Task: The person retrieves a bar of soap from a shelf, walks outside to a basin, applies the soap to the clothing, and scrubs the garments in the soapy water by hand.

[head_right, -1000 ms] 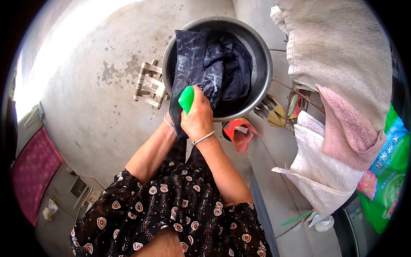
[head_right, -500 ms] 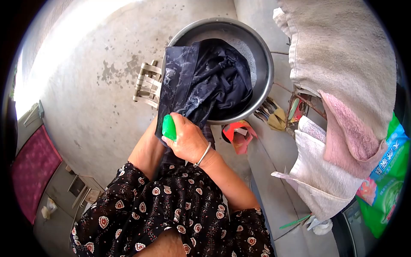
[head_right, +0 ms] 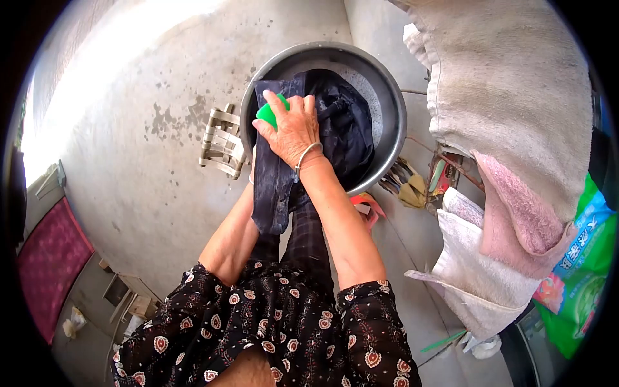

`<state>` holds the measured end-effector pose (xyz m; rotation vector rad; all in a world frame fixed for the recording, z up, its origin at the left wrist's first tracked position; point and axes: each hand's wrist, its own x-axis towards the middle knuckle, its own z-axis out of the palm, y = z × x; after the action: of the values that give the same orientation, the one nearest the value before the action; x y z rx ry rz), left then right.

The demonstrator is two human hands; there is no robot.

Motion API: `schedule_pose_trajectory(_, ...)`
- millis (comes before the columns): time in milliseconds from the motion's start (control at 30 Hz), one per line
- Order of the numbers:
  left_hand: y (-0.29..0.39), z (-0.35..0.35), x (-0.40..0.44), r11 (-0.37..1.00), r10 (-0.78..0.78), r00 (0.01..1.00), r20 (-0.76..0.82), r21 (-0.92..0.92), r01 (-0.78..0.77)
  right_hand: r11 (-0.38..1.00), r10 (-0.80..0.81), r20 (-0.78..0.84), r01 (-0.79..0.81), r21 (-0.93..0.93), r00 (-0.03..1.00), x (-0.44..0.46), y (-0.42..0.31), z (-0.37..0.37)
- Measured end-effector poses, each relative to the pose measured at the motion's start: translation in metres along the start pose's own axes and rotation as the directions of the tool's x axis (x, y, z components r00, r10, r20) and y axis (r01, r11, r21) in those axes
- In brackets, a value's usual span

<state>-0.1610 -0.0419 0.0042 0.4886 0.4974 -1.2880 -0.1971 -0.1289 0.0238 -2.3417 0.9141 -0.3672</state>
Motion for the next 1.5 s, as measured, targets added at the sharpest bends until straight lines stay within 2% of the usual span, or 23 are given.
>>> schedule_pose_trajectory(33, -0.006, -0.010, 0.002, 0.971, 0.187, 0.978, 0.089, 0.131, -0.198, 0.996, -0.069, -0.026, 0.070, 0.056, 0.997, -0.012, -0.015, -0.003)
schedule_pose_trajectory(67, -0.009, -0.017, 0.004, 0.971, 0.210, 0.964, 0.163, 0.084, -0.226, 0.985, -0.129, -0.052, 0.134, 0.113, 0.990, -0.028, -0.031, -0.004)
schedule_pose_trajectory(133, -0.013, -0.027, 0.013, 0.964, 0.259, 0.914, 0.313, -0.018, -0.267, 0.977, -0.179, 0.067, 0.169, 0.130, 0.982, -0.041, -0.048, -0.010)
schedule_pose_trajectory(167, -0.015, -0.031, 0.019, 0.958, 0.284, 0.878, 0.387, -0.070, -0.279, 0.975, -0.167, 0.082, 0.152, 0.163, 0.983, -0.036, -0.044, -0.009)
schedule_pose_trajectory(233, -0.017, -0.035, 0.025, 0.942, 0.336, 0.789, 0.514, -0.173, -0.288, 0.997, -0.068, 0.039, 0.067, 0.029, 0.997, -0.007, -0.028, -0.004)
schedule_pose_trajectory(267, -0.002, -0.010, -0.012, 0.992, -0.081, 0.993, -0.081, -0.099, 0.073, 0.999, 0.000, -0.005, 0.000, -0.033, 1.000, 0.010, -0.015, -0.002)
schedule_pose_trajectory(333, 0.004, -0.013, -0.008, 0.999, -0.049, 0.969, 0.242, 0.023, 0.045, 0.990, 0.118, 0.064, -0.112, -0.083, 0.991, 0.029, 0.009, 0.008)
schedule_pose_trajectory(367, 0.004, -0.011, -0.006, 0.992, -0.063, 0.994, 0.088, -0.101, 0.072, 0.994, 0.091, 0.050, -0.088, -0.067, 0.995, 0.025, 0.011, 0.009)
schedule_pose_trajectory(433, 0.011, -0.008, 0.001, 0.991, -0.104, 0.994, -0.040, -0.084, 0.101, 0.997, -0.015, 0.015, 0.014, 0.078, 1.000, 0.005, -0.004, 0.004)
schedule_pose_trajectory(467, 0.012, -0.005, 0.000, 0.993, -0.097, 0.994, -0.042, -0.075, 0.094, 0.982, -0.093, -0.025, 0.095, 0.165, 0.995, -0.010, -0.015, 0.003)
schedule_pose_trajectory(600, 0.009, 0.018, -0.017, 0.996, -0.084, 0.995, -0.061, -0.018, 0.083, 0.974, -0.126, -0.037, 0.131, 0.184, 0.991, -0.021, -0.029, -0.008)
schedule_pose_trajectory(667, 0.008, 0.026, -0.023, 0.997, -0.083, 0.991, -0.106, -0.010, 0.083, 0.999, 0.028, -0.086, -0.026, 0.033, 0.996, 0.006, 0.002, 0.001)
schedule_pose_trajectory(700, 0.004, -0.006, -0.013, 0.996, -0.080, 0.994, 0.072, -0.034, 0.083, 0.997, 0.083, -0.102, -0.082, 0.008, 0.991, 0.018, 0.016, 0.004)
schedule_pose_trajectory(733, 0.008, -0.018, -0.009, 0.994, -0.064, 0.989, 0.136, 0.092, 0.052, 0.995, 0.087, -0.058, -0.084, 0.049, 0.995, 0.018, 0.018, 0.003)
schedule_pose_trajectory(767, 0.012, 0.007, -0.006, 0.990, -0.135, 0.991, -0.024, 0.038, 0.136, 0.997, 0.038, -0.081, -0.032, 0.076, 0.996, 0.008, 0.004, -0.007)
schedule_pose_trajectory(800, 0.011, 0.023, -0.004, 0.998, -0.053, 0.994, -0.093, 0.014, 0.054, 0.982, 0.018, -0.085, -0.001, 0.188, 0.996, -0.005, -0.006, -0.008)
schedule_pose_trajectory(967, 0.021, -0.001, 0.006, 0.934, 0.049, 0.999, 0.008, 0.355, -0.048, 0.965, 0.102, -0.141, -0.063, 0.256, 0.985, -0.027, -0.018, -0.011)
schedule_pose_trajectory(1067, 0.020, -0.015, 0.010, 0.705, 0.213, 0.971, 0.106, 0.672, -0.227, 0.970, 0.172, -0.155, -0.140, 0.200, 0.973, -0.015, -0.006, -0.009)
schedule_pose_trajectory(1133, 0.020, -0.019, 0.010, 0.587, 0.264, 0.952, 0.158, 0.756, -0.288, 0.946, 0.165, -0.152, -0.113, 0.303, 0.975, -0.024, -0.017, -0.008)
schedule_pose_trajectory(1167, 0.025, -0.018, 0.010, 0.581, 0.256, 0.954, 0.154, 0.765, -0.279, 0.934, 0.140, -0.234, -0.050, 0.353, 0.962, -0.026, -0.025, -0.011)
schedule_pose_trajectory(1333, 0.040, -0.008, 0.010, 0.705, 0.080, 0.990, 0.117, 0.695, -0.139, 0.892, 0.172, -0.297, -0.020, 0.451, 0.939, -0.037, -0.045, -0.022)
schedule_pose_trajectory(1400, 0.045, -0.007, 0.013, 0.724, 0.009, 0.994, 0.106, 0.685, -0.079, 0.891, 0.185, -0.166, -0.095, 0.443, 0.969, -0.042, -0.049, -0.029)
schedule_pose_trajectory(1500, 0.050, -0.005, 0.016, 0.739, -0.074, 0.993, 0.096, 0.674, -0.010, 0.882, 0.234, -0.291, -0.077, 0.465, 0.928, -0.042, -0.054, -0.022)
